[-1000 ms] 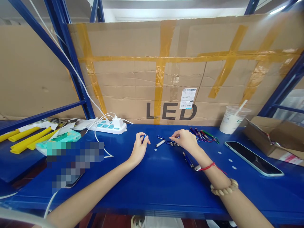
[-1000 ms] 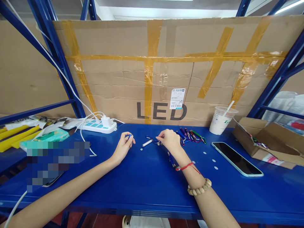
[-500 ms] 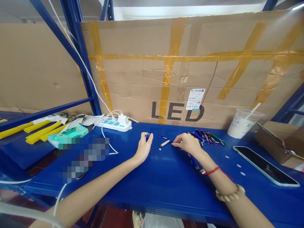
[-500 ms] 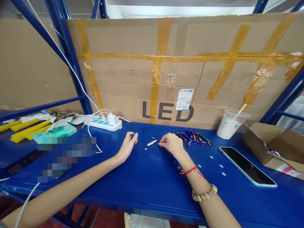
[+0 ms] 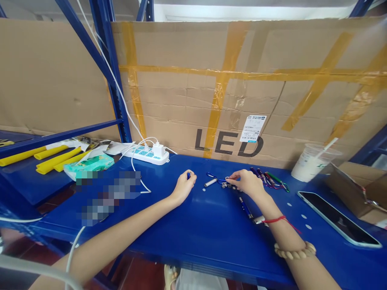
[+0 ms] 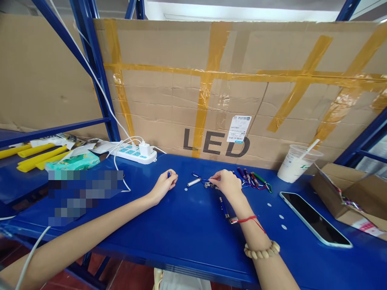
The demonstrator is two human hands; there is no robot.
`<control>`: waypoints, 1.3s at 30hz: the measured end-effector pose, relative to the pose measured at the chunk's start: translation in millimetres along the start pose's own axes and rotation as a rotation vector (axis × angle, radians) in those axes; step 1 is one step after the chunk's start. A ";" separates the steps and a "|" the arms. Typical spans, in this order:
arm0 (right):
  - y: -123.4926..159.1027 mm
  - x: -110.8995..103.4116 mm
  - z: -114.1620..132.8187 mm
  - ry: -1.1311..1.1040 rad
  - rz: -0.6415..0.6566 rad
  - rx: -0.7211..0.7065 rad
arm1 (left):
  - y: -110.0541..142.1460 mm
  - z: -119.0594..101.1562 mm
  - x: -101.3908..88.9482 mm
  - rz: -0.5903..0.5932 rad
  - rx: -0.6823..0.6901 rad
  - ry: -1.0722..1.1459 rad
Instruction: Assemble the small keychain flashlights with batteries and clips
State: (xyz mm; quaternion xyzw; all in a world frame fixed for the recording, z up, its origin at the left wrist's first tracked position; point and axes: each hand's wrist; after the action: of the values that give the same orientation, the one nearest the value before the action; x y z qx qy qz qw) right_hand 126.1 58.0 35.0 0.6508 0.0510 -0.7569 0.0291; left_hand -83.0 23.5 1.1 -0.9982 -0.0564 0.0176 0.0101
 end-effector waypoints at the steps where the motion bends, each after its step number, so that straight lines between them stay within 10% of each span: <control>1: -0.5 -0.5 -2.1 -0.011 0.018 -0.008 | 0.7 -1.0 0.7 0.023 -0.024 0.042; 10: 3.1 -0.9 5.6 -0.021 0.156 -0.011 | 6.5 -1.7 1.7 0.122 -0.077 0.025; 16: 2.9 -1.1 6.9 -0.056 -0.056 -0.008 | 4.2 3.5 -1.8 0.041 0.105 -0.192; 26: 6.2 13.3 29.1 -0.807 0.037 -0.821 | 9.2 11.5 6.0 0.074 0.106 -0.501; 39: 8.7 27.5 38.6 -0.722 0.004 -0.744 | 16.2 8.3 6.5 0.104 0.091 -0.719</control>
State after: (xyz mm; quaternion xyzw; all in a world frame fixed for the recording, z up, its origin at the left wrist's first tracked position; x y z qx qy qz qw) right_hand 85.0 45.6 13.2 0.2938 0.3022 -0.8639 0.2757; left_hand -75.0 8.3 -7.8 -0.9283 -0.0045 0.3702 0.0331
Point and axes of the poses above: each hand's wrist, its own y-axis away from the middle knuckle, its own x-axis out of the palm, z = x × y, and after that the axes turned 5 degrees about -x, right-handed
